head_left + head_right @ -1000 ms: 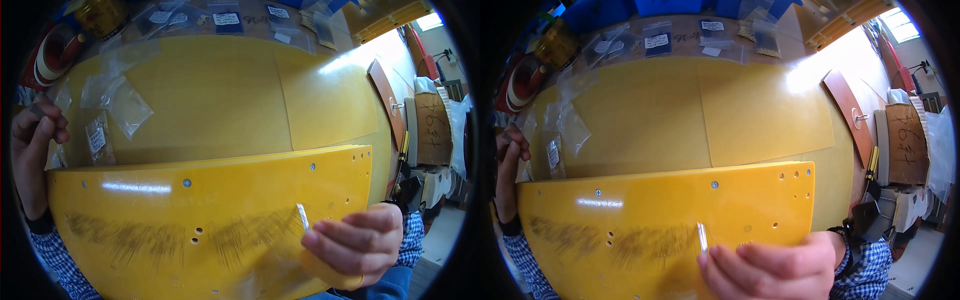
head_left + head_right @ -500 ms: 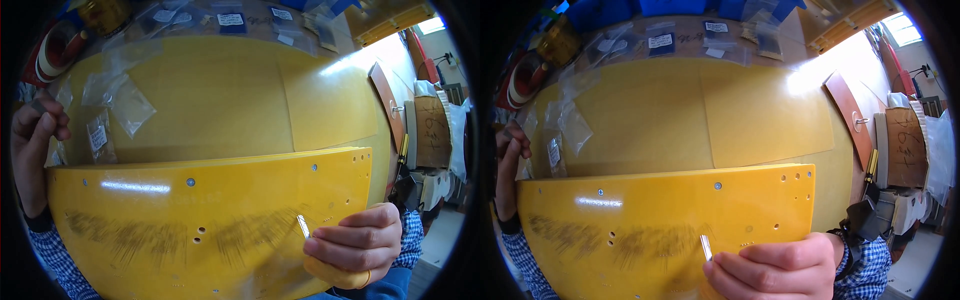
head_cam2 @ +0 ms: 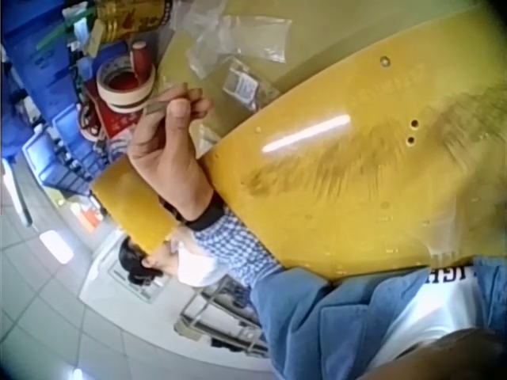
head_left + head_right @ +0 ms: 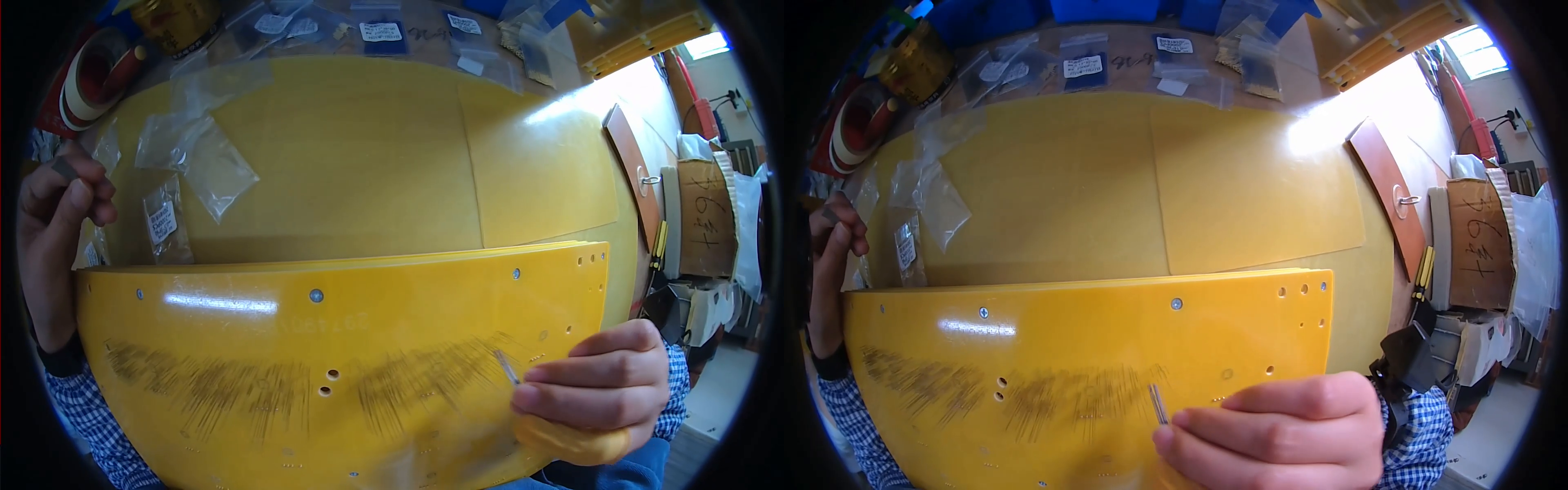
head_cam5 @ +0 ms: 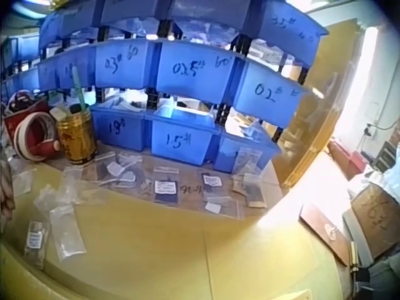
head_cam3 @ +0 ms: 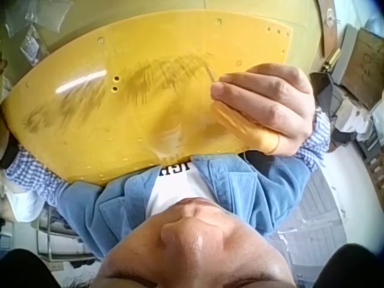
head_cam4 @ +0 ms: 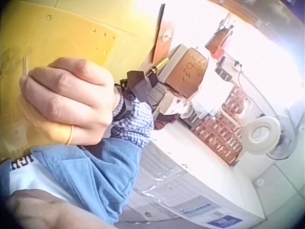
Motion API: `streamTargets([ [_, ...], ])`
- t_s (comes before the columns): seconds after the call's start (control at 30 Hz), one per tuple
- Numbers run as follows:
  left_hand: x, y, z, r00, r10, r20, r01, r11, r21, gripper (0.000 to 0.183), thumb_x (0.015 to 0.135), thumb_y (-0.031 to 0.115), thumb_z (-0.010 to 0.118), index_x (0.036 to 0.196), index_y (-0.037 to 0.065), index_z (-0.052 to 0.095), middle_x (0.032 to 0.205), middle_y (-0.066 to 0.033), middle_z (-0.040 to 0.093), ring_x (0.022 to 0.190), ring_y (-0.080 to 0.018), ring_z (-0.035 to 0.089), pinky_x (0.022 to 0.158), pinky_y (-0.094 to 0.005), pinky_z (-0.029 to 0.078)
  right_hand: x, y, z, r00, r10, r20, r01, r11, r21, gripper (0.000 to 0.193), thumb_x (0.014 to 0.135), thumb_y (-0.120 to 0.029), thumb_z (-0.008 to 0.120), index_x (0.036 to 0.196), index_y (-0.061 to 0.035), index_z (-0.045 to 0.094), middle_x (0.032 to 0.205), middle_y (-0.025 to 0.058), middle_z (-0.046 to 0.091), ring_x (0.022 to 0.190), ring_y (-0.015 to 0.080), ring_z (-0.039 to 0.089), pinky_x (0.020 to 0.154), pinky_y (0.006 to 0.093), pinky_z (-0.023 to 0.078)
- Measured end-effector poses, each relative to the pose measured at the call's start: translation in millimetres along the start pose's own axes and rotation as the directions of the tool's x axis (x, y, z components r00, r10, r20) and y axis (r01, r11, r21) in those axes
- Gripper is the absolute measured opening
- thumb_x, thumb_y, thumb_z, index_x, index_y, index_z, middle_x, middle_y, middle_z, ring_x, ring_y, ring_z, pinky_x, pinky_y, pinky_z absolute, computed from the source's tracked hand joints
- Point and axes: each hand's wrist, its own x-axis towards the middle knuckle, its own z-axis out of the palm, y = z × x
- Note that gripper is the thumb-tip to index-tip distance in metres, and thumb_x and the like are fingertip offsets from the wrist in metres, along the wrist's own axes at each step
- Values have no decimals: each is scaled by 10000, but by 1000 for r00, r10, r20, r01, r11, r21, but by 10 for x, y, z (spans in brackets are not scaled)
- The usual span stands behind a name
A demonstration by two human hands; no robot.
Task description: The person picks up a metal strip and uses it to scrape the surface of a yellow board. After scraping, the person sets the metal strip aside and picks up a smaller yellow panel.
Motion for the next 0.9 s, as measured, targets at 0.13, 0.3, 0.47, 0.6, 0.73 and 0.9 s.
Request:
streamTargets([
  [0.13,-4,43,-8,1000,-4,-14,4,1000,15,151,894,180,528,951,56,592,823,-38,560,701,-92,556,694,-227,470,-45,3,20,996,-79,51,80,996,-27,88,763,-83,622,807,-158,640,889,-23,661,721,65,613,619,173,402],
  [0.3,14,104,97,1000,-2,-20,1,999,-52,144,892,168,529,941,49,593,818,-40,555,696,-91,549,686,-228,468,-36,0,66,995,-95,16,96,993,-63,89,763,-84,623,804,-160,642,874,-30,660,730,54,613,624,168,402],
  [0.47,-10,125,84,1000,-19,-13,18,998,-59,138,885,155,535,932,38,591,811,-40,551,690,-89,541,677,-223,458,-56,-40,72,998,-48,-32,48,999,-15,101,758,-73,618,801,-161,643,859,-37,659,707,57,607,619,170,401],
  [0.6,13,82,63,1000,-12,-4,11,998,-64,132,879,143,541,924,29,588,804,-39,546,684,-89,534,670,-218,446,-42,10,26,996,-81,37,81,996,-20,93,766,-75,610,808,-153,638,864,-32,656,708,61,607,616,169,400],
  [0.73,52,87,79,1000,-10,2,11,997,-70,129,878,141,543,920,27,588,801,-39,548,682,-89,534,668,-217,443,-54,4,14,996,-75,53,77,997,-24,90,763,-86,615,818,-154,633,875,-30,653,709,66,606,619,170,403],
  [0.9,11,83,57,1000,-17,-6,16,998,-60,127,877,142,545,916,30,590,798,-40,555,681,-89,538,667,-216,444,-10,-15,59,999,-53,13,54,994,-97,108,745,-81,618,810,-165,633,884,-32,649,719,68,602,613,174,405],
])
